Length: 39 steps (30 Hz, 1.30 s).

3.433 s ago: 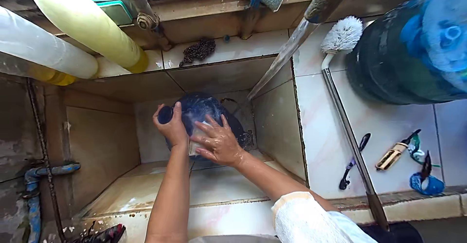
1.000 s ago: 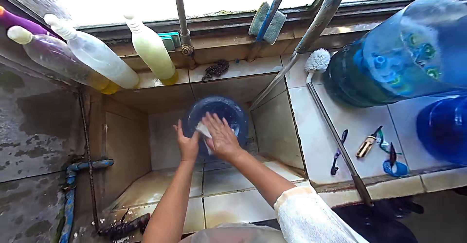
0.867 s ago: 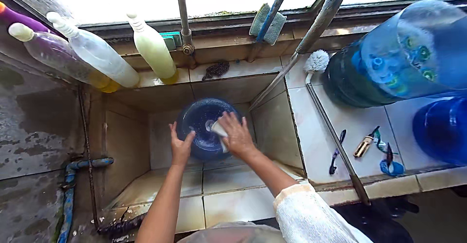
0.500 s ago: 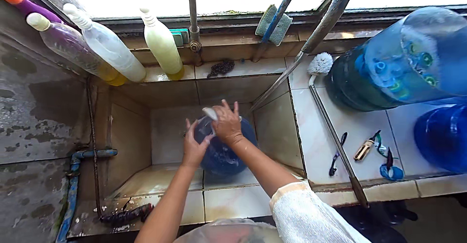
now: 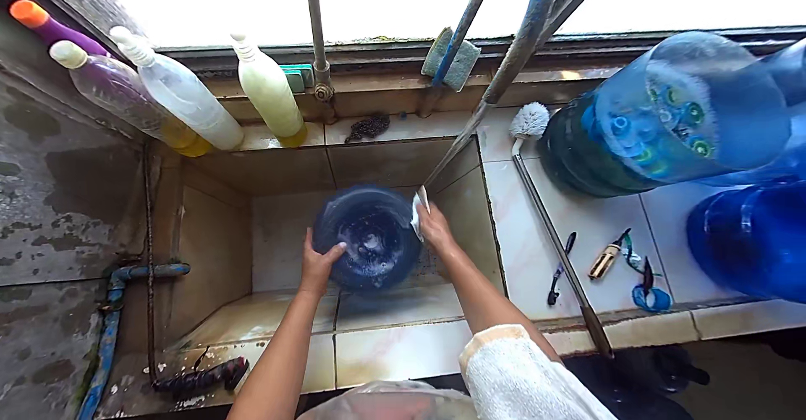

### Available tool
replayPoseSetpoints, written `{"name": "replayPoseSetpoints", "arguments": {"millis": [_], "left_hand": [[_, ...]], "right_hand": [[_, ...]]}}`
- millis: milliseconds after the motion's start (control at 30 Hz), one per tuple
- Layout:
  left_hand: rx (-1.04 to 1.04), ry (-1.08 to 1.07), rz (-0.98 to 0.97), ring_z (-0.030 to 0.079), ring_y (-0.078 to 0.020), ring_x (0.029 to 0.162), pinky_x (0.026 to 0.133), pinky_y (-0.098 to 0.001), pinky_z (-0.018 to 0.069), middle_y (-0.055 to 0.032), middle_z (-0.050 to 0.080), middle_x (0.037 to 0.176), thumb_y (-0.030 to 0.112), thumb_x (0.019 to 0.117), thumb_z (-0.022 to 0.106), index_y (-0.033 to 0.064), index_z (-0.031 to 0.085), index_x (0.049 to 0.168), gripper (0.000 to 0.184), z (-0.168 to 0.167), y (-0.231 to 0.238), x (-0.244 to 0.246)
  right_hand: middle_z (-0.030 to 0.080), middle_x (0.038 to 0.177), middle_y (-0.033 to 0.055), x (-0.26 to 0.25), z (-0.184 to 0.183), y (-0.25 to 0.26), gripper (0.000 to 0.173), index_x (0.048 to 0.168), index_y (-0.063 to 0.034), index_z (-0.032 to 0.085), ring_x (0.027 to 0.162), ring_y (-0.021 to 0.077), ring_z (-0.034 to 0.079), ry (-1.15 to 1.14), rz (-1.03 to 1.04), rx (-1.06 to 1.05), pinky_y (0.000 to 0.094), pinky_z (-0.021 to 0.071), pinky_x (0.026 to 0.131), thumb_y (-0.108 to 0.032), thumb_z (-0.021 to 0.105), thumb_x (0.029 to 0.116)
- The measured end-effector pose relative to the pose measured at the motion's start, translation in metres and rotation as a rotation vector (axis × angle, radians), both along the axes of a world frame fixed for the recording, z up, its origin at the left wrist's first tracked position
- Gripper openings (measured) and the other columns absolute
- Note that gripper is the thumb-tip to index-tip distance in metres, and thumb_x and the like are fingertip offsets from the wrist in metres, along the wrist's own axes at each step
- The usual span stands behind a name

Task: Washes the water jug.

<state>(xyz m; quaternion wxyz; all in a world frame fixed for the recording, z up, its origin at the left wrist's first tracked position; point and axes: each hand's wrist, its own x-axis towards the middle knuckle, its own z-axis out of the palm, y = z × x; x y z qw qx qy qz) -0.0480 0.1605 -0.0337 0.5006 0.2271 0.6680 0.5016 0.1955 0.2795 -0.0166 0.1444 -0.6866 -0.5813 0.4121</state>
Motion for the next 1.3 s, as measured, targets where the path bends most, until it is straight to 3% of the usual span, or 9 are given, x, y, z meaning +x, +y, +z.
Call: {"name": "replayPoseSetpoints", "arguments": {"millis": [133, 467, 633, 800, 900, 1067, 1133, 1200, 1300], "left_hand": [[-0.028, -0.102, -0.024, 0.065, -0.0262, 0.116, 0.095, -0.0412, 0.0587, -0.0231, 0.057, 0.133, 0.016, 0.0737, 0.086, -0.0011, 0.025, 0.153, 0.101, 0.008, 0.026, 0.035], [-0.046, -0.203, -0.149, 0.07, -0.0249, 0.099, 0.085, -0.0413, 0.0605, -0.02, 0.066, 0.117, 0.017, 0.0867, 0.074, -0.0011, 0.041, 0.145, 0.069, -0.016, 0.078, 0.08], [-0.004, -0.198, -0.153, 0.071, -0.0249, 0.1, 0.087, -0.0422, 0.0608, -0.0191, 0.069, 0.116, 0.019, 0.0881, 0.072, 0.0003, 0.044, 0.145, 0.066, -0.016, 0.082, 0.072], [-0.04, -0.335, -0.135, 0.063, -0.0267, 0.12, 0.099, -0.0469, 0.0549, -0.0194, 0.059, 0.136, 0.052, 0.1049, 0.043, 0.0068, 0.031, 0.155, 0.069, -0.03, 0.071, 0.074], [0.011, -0.316, -0.074, 0.066, -0.0252, 0.114, 0.094, -0.0424, 0.0585, -0.0202, 0.06, 0.132, 0.041, 0.0909, 0.069, 0.0035, 0.02, 0.156, 0.09, -0.023, 0.056, 0.074], [0.122, -0.357, -0.119, 0.072, -0.0166, 0.094, 0.085, -0.0368, 0.0617, -0.0078, 0.073, 0.105, 0.047, 0.0695, 0.083, 0.0054, 0.048, 0.135, 0.085, 0.065, 0.033, 0.011], [0.232, -0.37, -0.19, 0.073, -0.0101, 0.088, 0.08, -0.0319, 0.0621, 0.0003, 0.075, 0.097, 0.054, 0.0707, 0.083, 0.0172, 0.063, 0.12, 0.065, 0.114, 0.025, -0.026], [0.353, -0.361, -0.309, 0.072, -0.0065, 0.083, 0.074, -0.0287, 0.0622, 0.0037, 0.076, 0.095, 0.056, 0.0776, 0.078, 0.0242, 0.069, 0.112, 0.048, 0.166, 0.022, -0.049], [0.445, -0.311, -0.448, 0.072, -0.008, 0.086, 0.074, -0.0277, 0.0622, 0.001, 0.075, 0.1, 0.052, 0.0843, 0.075, 0.0205, 0.065, 0.123, 0.051, 0.232, 0.027, -0.054]], "right_hand": [[0.066, 0.12, 0.0268, 0.039, 0.0, -0.012, 0.053, 0.135, 0.0053, 0.057, 0.115, 0.0344, 0.064, 0.136, -0.305, -0.098, 0.0505, 0.0486, 0.103, -0.036, 0.035, 0.1118], [0.066, 0.118, 0.027, 0.139, 0.058, 0.006, 0.042, 0.132, 0.0042, 0.059, 0.112, 0.0376, 0.066, -0.172, -0.153, 0.154, 0.0545, 0.0499, 0.101, -0.027, 0.043, 0.1095], [0.026, 0.163, 0.0313, 0.166, 0.085, 0.011, 0.084, 0.157, -0.0017, 0.036, 0.153, 0.0515, 0.017, -0.452, 0.033, 0.283, 0.0754, 0.011, 0.119, -0.039, 0.074, 0.0914], [0.051, 0.15, 0.0247, 0.108, 0.018, 0.015, 0.071, 0.155, -0.0005, 0.04, 0.141, 0.0336, 0.049, 0.136, -0.057, -0.052, 0.0509, 0.0375, 0.119, -0.053, 0.041, 0.1069], [0.057, 0.144, 0.0232, 0.082, 0.007, 0.013, 0.069, 0.15, -0.0016, 0.048, 0.137, 0.0309, 0.053, 0.224, -0.13, -0.044, 0.0507, 0.0388, 0.117, -0.054, 0.029, 0.1091], [0.048, 0.154, 0.021, 0.071, 0.083, -0.021, 0.087, 0.149, 0.0054, 0.046, 0.146, 0.0241, 0.043, 0.469, 0.169, 0.401, 0.0432, 0.0317, 0.124, -0.066, 0.024, 0.1042], [0.047, 0.157, 0.0178, 0.085, 0.095, -0.014, 0.092, 0.138, 0.0018, 0.059, 0.151, 0.0281, 0.036, 0.604, 0.224, 0.581, 0.0502, 0.0246, 0.126, -0.07, 0.015, 0.1024], [0.049, 0.153, 0.0162, 0.099, 0.079, 0.005, 0.077, 0.139, 0.0053, 0.052, 0.146, 0.0223, 0.042, 0.756, 0.095, 0.579, 0.0419, 0.0344, 0.121, -0.052, 0.011, 0.1095], [0.064, 0.097, 0.001, 0.057, 0.15, -0.011, 0.036, 0.12, -0.0014, 0.052, 0.085, 0.0, 0.061, 0.715, -0.346, 0.059, 0.0197, 0.0537, 0.075, -0.015, 0.02, 0.1125]]}}
